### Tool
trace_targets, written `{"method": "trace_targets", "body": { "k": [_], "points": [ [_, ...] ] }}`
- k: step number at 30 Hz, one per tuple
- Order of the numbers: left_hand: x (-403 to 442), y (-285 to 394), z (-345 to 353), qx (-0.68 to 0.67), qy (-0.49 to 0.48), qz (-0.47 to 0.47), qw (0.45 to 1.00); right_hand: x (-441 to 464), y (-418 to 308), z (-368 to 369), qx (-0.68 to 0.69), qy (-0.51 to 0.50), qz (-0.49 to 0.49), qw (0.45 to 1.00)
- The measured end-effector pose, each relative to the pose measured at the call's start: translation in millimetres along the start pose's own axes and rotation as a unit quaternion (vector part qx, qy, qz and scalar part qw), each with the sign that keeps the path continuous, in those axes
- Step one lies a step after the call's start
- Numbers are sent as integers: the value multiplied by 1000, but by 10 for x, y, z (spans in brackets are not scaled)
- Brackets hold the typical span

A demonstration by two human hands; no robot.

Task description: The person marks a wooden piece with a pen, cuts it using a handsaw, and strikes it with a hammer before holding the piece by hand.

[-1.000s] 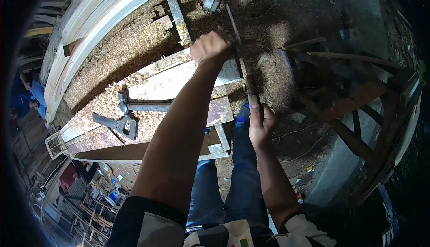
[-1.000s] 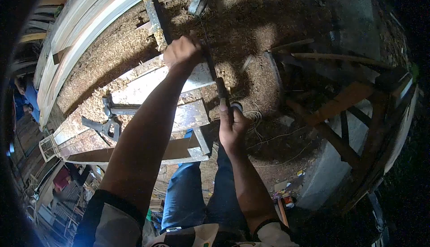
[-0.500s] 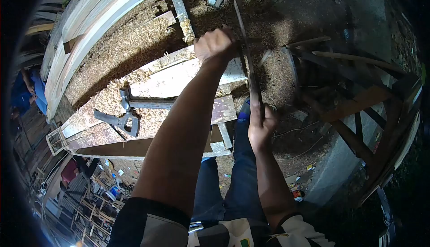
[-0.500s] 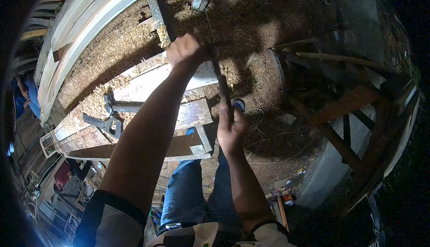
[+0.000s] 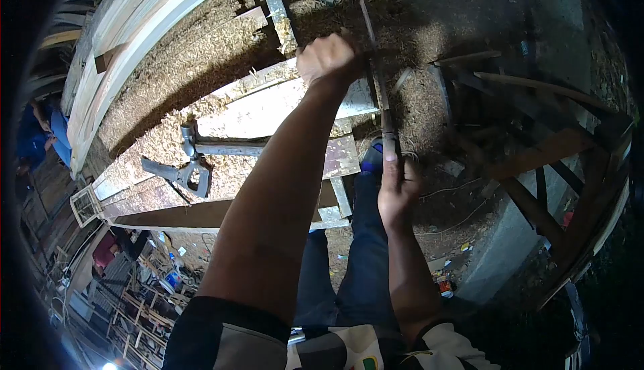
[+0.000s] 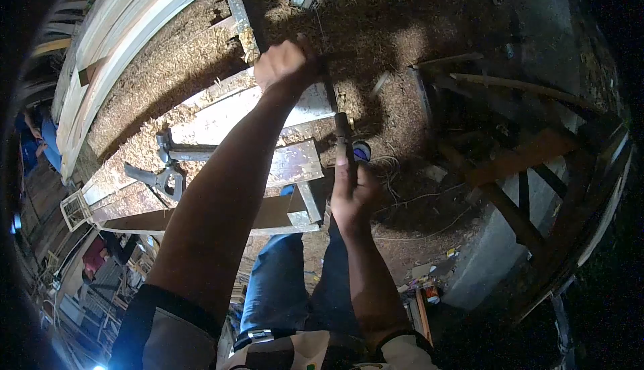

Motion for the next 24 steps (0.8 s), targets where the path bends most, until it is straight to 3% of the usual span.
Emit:
{"method": "trace_targets", "body": {
  "k": [3,5,8,12,14,16,18,24],
  "points": [
    [-2,59,-131,-11,-22,6,1000,-79,9,-22,9,10,-29,999],
    [-50,80,-142,-38,-36,-44,998,-122,108,-46,27,7,-31,999],
    [-54,51,-123,-43,-47,-39,997,-128,301,-78,-39,-4,-16,999],
    [-23,61,-110,-34,-24,-35,999,-198,75,-179,27,9,-30,999],
    [64,67,-25,-33,-5,-55,998,-199,139,-193,-46,-8,-30,998],
    [-11,32,-15,-30,5,-83,996,-214,223,-210,-22,10,-51,998],
    [-28,62,-88,-18,-26,-43,999,-234,214,-274,-26,-3,-34,999],
    [-23,43,-33,-20,-39,-60,997,-5,-46,-196,-41,-8,18,999]
  ]
}}
Point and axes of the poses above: each hand's wrist, its own x-axis towards the middle knuckle, its own z-axis out of the palm, y = z × x, the point moved 3 cm from there along x, towards the middle knuckle, and after that the axes turned 4 degrees about z, right-handed, at the moved point
